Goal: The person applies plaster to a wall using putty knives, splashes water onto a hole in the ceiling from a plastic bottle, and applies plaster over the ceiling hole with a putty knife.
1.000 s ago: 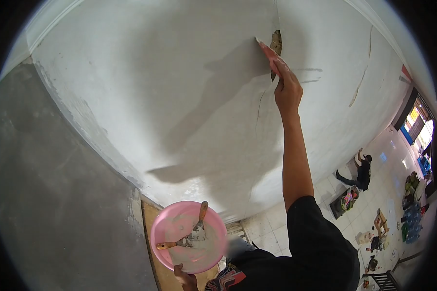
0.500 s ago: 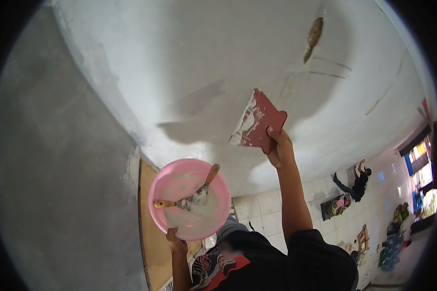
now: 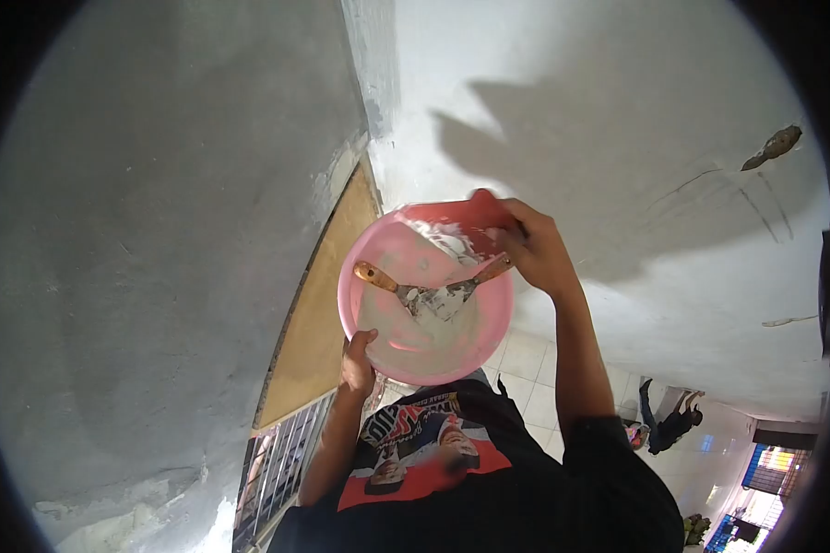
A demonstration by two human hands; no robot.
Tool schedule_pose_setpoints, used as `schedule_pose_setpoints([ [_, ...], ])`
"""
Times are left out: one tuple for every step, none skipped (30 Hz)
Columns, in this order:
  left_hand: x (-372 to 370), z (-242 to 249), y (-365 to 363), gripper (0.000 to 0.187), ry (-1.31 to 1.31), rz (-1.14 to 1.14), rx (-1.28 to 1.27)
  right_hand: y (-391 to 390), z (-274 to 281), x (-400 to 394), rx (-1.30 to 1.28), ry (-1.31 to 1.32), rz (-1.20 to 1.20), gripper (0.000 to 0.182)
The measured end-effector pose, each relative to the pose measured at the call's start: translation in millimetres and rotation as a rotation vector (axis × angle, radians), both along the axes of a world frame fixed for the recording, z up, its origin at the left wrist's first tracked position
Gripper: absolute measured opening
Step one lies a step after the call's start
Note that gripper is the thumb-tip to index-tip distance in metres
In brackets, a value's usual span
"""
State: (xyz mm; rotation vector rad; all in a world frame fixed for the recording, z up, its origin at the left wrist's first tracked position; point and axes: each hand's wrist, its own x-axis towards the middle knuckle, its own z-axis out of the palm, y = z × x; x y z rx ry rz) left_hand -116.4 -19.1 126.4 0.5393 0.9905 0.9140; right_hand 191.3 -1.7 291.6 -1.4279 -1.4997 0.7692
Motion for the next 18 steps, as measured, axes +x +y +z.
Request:
schedule_pose_setpoints([
  [0.9,6.8,3.9,0.045,-0.016,-0.017,-0.02,10.7,6.4,-3.1,-0.028,-0.178,0.064,0.036],
  [1.3,13.3,7.3,0.046,-0.031,-0.035,-0.042,25.3,3.4,-4.7,-0.015,-0.27,0.117,0.035],
  [0.0,11.7,7.9,0.046,-0.047,-0.053,-0.064,40.5,-6.8,-6.9,-0.002,-0.364,0.171,0.035],
  [-3.0,4.9,10.1,0.046,-0.055,-0.068,-0.073,50.7,-14.1,-10.7,0.018,-0.459,0.225,0.035],
  [-4.6,-0.9,11.9,0.048,-0.036,-0.09,-0.074,56.3,-21.0,-16.6,0.046,-0.536,0.205,0.034],
  [-6.4,-6.3,12.9,0.05,-0.017,-0.111,-0.075,61.5,-27.3,-22.5,0.075,-0.613,0.186,0.034],
  [-5.9,-7.2,13.1,0.053,0.001,-0.13,-0.073,64.7,-31.1,-24.7,0.107,-0.692,0.167,0.034],
  [-5.3,-7.6,12.3,0.052,-0.008,-0.114,-0.073,65.3,-32.7,-26.2,0.237,-0.715,0.099,0.033],
  [-3.8,-7.5,10.5,0.052,-0.015,-0.096,-0.073,63.6,-33.9,-28.8,0.367,-0.734,0.031,0.032],
  [-1.2,-6.1,9.7,0.052,-0.023,-0.075,-0.075,62.5,-36.8,-31.4,0.495,-0.749,-0.035,0.031],
  [1.1,-3.7,6.5,0.052,-0.024,-0.052,-0.077,56.3,-36.7,-31.6,0.441,-0.747,-0.015,0.03],
  [3.9,-1.3,4.6,0.051,-0.023,-0.029,-0.078,47.4,-35.2,-28.0,0.387,-0.745,0.004,0.029],
  [5.7,1.6,3.8,0.051,-0.022,-0.007,-0.08,38.9,-35.5,-23.6,0.332,-0.743,0.022,0.028],
  [6.3,4.0,2.8,0.05,-0.004,0.007,-0.076,30.7,-38.8,-19.5,0.258,-0.79,0.1,0.022],
  [6.4,5.5,0.2,0.05,0.016,0.019,-0.077,20.9,-43.9,-16.9,0.256,-0.851,0.159,0.022],
  [6.9,5.6,-0.6,0.049,0.034,0.026,-0.073,12.3,-49.6,-14.2,0.256,-0.914,0.214,0.021],
  [7.7,4.9,0.4,0.048,0.061,0.033,-0.059,7.3,-55.4,-10.4,0.258,-0.978,0.267,0.02],
  [6.3,3.3,-0.7,0.048,0.088,0.037,-0.046,1.7,-63.3,-8.0,0.205,-1.033,0.297,0.021],
])
